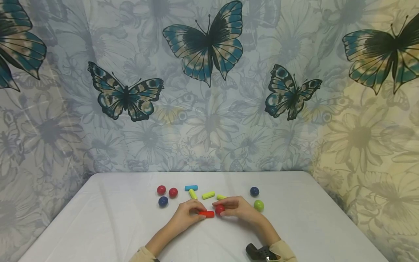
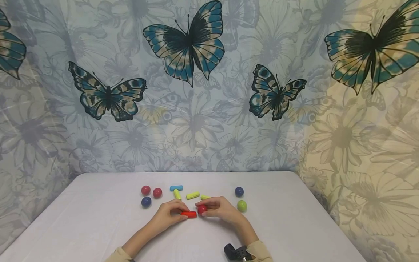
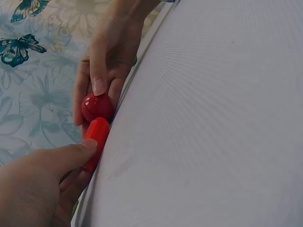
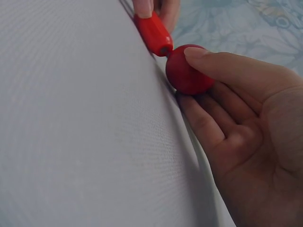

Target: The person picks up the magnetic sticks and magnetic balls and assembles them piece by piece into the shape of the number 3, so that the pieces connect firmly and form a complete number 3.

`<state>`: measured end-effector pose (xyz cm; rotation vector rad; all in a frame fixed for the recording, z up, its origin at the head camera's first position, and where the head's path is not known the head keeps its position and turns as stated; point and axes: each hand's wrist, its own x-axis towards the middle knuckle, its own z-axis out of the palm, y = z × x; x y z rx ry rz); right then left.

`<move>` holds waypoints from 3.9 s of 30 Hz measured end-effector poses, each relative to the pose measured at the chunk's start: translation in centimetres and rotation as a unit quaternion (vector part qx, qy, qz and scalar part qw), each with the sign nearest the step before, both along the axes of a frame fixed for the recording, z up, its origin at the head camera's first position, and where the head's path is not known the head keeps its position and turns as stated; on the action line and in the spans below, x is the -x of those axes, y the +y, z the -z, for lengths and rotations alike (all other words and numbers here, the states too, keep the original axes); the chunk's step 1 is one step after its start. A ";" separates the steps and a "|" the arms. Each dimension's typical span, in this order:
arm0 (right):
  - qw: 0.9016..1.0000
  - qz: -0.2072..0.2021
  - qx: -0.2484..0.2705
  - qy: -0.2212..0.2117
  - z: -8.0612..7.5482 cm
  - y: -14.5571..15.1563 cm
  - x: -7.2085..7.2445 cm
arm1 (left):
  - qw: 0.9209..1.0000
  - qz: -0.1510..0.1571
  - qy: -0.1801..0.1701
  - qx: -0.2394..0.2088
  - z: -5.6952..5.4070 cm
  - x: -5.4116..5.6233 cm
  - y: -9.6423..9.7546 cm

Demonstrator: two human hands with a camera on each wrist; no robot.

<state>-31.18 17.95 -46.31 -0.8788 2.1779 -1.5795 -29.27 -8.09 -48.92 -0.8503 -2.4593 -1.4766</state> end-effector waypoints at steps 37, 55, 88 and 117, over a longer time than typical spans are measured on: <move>1.000 0.010 0.002 -0.010 0.3 -0.3 0.0 | 0.999 -0.027 -0.016 -0.009 -0.1 -0.1 -0.1; 0.999 0.026 0.009 -0.022 0.4 -0.2 -0.1 | 0.999 -0.027 0.006 -0.030 -1.0 0.3 -0.9; 0.999 0.034 0.003 -0.029 0.5 -0.2 -0.1 | 0.973 -0.217 0.051 -0.067 -2.4 2.3 -7.3; 0.999 0.037 0.001 -0.036 0.2 -0.3 -0.3 | 0.937 -0.331 -0.025 -0.109 -1.5 2.8 -9.1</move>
